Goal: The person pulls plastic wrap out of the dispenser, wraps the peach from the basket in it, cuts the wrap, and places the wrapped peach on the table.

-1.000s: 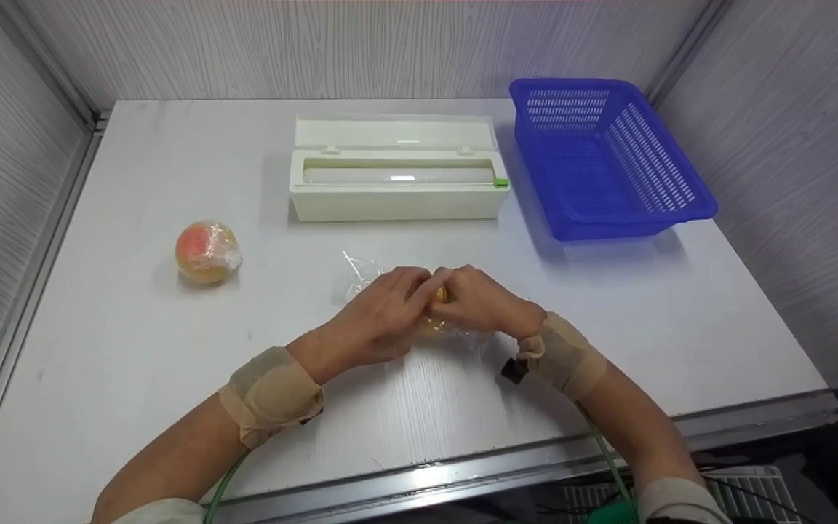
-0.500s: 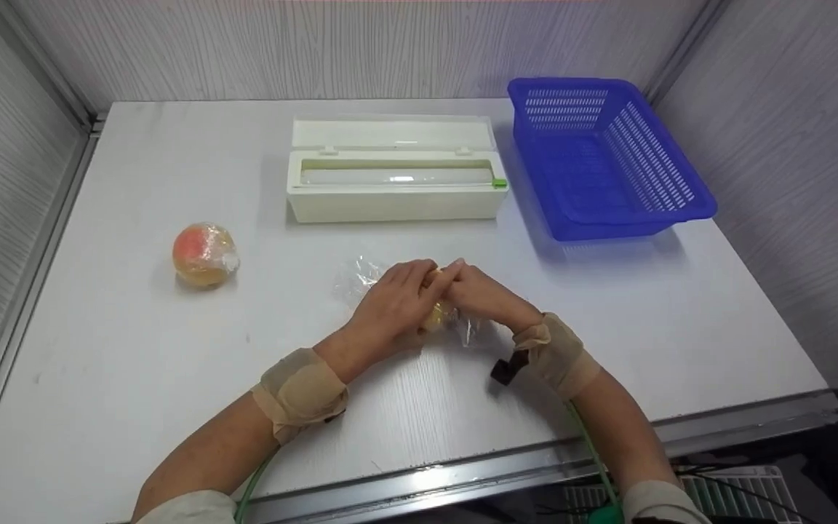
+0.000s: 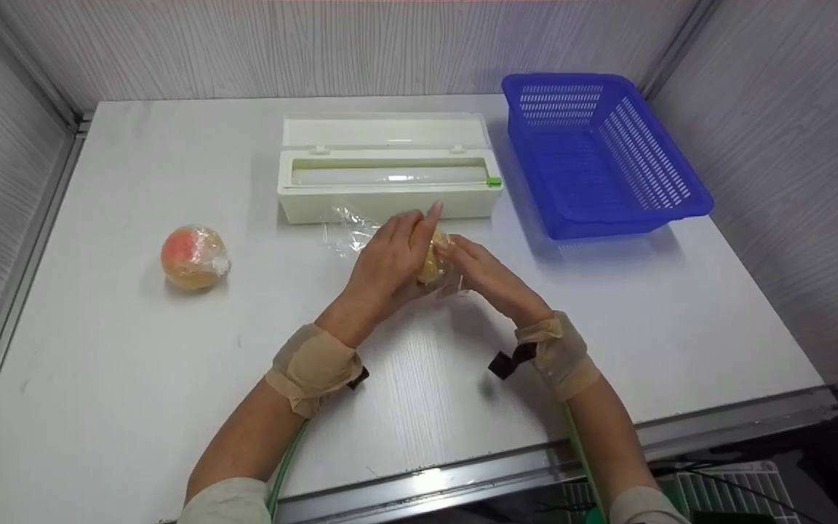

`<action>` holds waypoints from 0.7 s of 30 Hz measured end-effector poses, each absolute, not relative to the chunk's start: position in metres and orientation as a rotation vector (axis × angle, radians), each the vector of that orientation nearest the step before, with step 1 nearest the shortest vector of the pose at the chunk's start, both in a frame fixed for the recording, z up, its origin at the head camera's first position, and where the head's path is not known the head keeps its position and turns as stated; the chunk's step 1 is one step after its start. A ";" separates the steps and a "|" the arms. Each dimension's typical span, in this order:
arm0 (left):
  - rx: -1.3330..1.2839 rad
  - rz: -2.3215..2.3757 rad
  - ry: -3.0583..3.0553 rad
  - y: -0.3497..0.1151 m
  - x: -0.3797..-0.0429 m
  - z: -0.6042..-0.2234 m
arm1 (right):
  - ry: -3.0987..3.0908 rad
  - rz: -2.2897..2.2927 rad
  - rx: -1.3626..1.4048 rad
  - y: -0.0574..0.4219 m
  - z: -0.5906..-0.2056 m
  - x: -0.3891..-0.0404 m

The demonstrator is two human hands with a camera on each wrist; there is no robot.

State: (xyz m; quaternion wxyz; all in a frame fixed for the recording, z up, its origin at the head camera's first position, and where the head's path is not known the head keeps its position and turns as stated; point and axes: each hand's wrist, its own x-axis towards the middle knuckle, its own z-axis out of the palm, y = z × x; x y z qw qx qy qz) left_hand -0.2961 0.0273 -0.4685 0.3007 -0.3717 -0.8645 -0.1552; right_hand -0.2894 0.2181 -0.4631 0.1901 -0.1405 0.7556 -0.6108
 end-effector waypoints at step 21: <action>-0.888 -0.968 -2.407 0.023 -0.318 -0.450 | 2.016 -2.374 -0.239 0.221 -0.467 -0.293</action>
